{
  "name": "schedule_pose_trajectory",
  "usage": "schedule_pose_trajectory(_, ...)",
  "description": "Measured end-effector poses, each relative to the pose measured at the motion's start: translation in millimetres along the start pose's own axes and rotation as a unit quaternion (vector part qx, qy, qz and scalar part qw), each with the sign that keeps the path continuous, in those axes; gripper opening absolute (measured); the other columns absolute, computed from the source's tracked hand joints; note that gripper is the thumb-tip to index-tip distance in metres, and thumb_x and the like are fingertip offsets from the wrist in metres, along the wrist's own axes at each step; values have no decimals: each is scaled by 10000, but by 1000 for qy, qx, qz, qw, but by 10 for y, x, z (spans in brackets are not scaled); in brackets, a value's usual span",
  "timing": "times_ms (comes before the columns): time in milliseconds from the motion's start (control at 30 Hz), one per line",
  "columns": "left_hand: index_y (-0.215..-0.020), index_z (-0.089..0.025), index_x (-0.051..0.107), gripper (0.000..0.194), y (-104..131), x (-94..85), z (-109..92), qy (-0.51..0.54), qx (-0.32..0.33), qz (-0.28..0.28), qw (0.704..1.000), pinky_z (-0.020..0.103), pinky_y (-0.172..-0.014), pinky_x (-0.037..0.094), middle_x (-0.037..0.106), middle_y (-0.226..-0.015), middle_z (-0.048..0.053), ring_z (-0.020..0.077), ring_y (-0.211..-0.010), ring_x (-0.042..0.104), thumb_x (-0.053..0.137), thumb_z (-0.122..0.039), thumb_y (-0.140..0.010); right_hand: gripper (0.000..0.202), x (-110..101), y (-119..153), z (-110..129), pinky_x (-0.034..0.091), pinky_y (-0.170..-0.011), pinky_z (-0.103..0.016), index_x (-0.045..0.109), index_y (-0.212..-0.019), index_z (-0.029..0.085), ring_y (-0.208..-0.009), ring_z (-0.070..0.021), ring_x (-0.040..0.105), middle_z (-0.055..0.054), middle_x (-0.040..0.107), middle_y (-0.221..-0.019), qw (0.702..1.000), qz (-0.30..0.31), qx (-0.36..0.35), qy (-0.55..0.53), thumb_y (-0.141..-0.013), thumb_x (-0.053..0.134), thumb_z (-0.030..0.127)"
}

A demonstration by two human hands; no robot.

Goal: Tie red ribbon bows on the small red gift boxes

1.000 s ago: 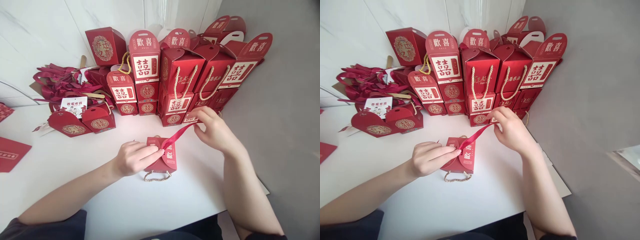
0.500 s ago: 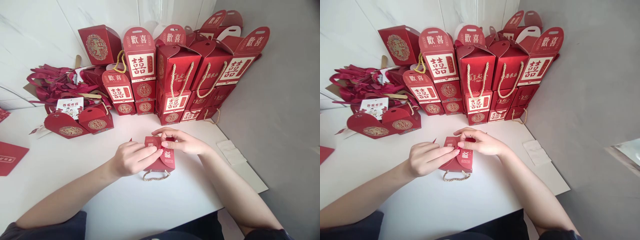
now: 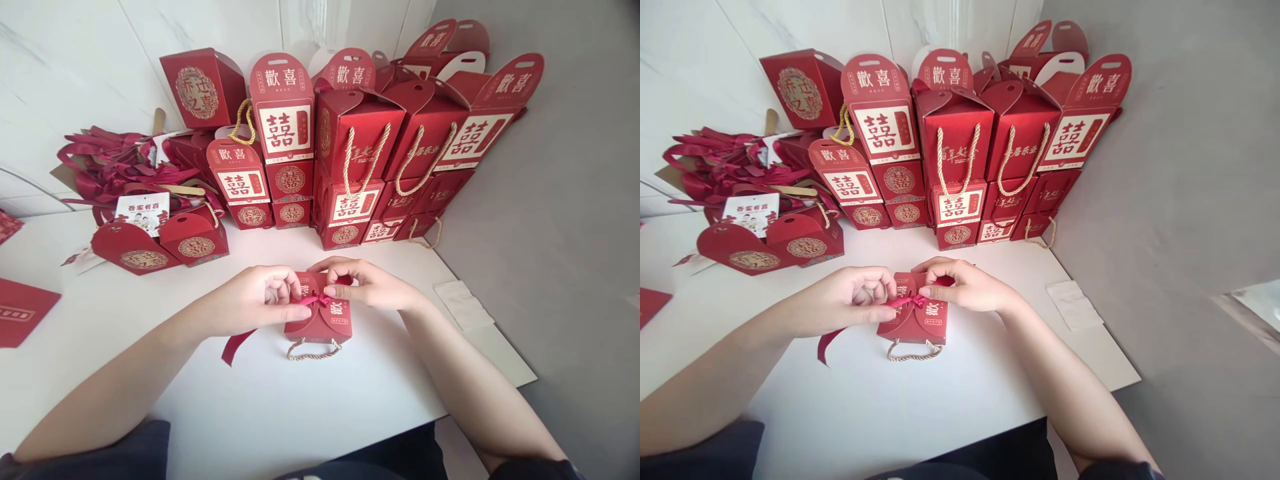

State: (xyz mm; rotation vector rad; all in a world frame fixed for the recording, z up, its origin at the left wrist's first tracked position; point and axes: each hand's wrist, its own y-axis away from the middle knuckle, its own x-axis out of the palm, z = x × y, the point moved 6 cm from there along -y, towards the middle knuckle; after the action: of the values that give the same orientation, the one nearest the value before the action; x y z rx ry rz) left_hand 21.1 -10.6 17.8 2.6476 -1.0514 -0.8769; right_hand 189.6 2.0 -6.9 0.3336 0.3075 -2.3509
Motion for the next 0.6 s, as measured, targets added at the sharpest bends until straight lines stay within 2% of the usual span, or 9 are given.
schedule_pose_trajectory(100,-732,-159,570,428,-3,-15,49,2,-39,21,999,199,-452,292,505,-575,-23,75,-490,412,516,-551,-896,244,-2,5,3,443,-912,-333,565,-749,176,-1020,-187,596,-68,630,-1214,1000,-1,-3,7,-932,600,334)
schedule_pose_trajectory(200,-830,-182,589,359,24,-42,20,-38,-18,11,999,201,-447,280,480,-578,-46,72,-482,382,565,-538,-868,243,-6,6,8,444,-911,-332,562,-748,179,-1025,-188,595,-64,629,-1220,1000,-3,-4,11,-931,602,334)
schedule_pose_trajectory(267,-1014,-224,578,320,67,-54,-33,-95,17,-22,995,197,-471,336,531,-672,-52,77,-511,426,645,-473,-824,243,-6,7,13,448,-906,-332,560,-749,181,-1019,-187,595,-61,628,-1224,1000,-2,-3,12,-931,601,336)
schedule_pose_trajectory(367,-1181,-264,523,393,149,-6,-124,-200,72,-90,973,208,-548,431,613,-911,-10,109,-656,559,648,-298,-810,242,-3,9,21,450,-909,-336,547,-746,185,-1017,-186,596,-61,632,-1216,1000,0,-4,10,-935,595,329)
schedule_pose_trajectory(467,-1168,-242,517,396,206,98,-183,-260,114,-165,945,220,-608,471,613,-1068,30,144,-829,624,570,-127,-793,236,1,12,23,451,-924,-346,548,-750,187,-1031,-192,598,-61,638,-1203,1000,-1,-7,11,-935,593,326)
schedule_pose_trajectory(533,-1107,-222,531,279,219,174,-201,-276,139,-197,930,236,-640,487,611,-1075,36,145,-833,636,538,-133,-842,235,1,15,21,451,-931,-352,557,-756,188,-1042,-195,597,-60,638,-1210,1000,-5,-6,15,-933,595,337)
schedule_pose_trajectory(600,-1033,-206,561,123,227,230,-225,-299,171,-219,913,252,-661,490,625,-1000,26,137,-772,637,505,-214,-924,237,-1,18,20,451,-933,-352,562,-758,187,-1043,-196,598,-57,636,-1214,1000,-9,-6,20,-932,598,345)
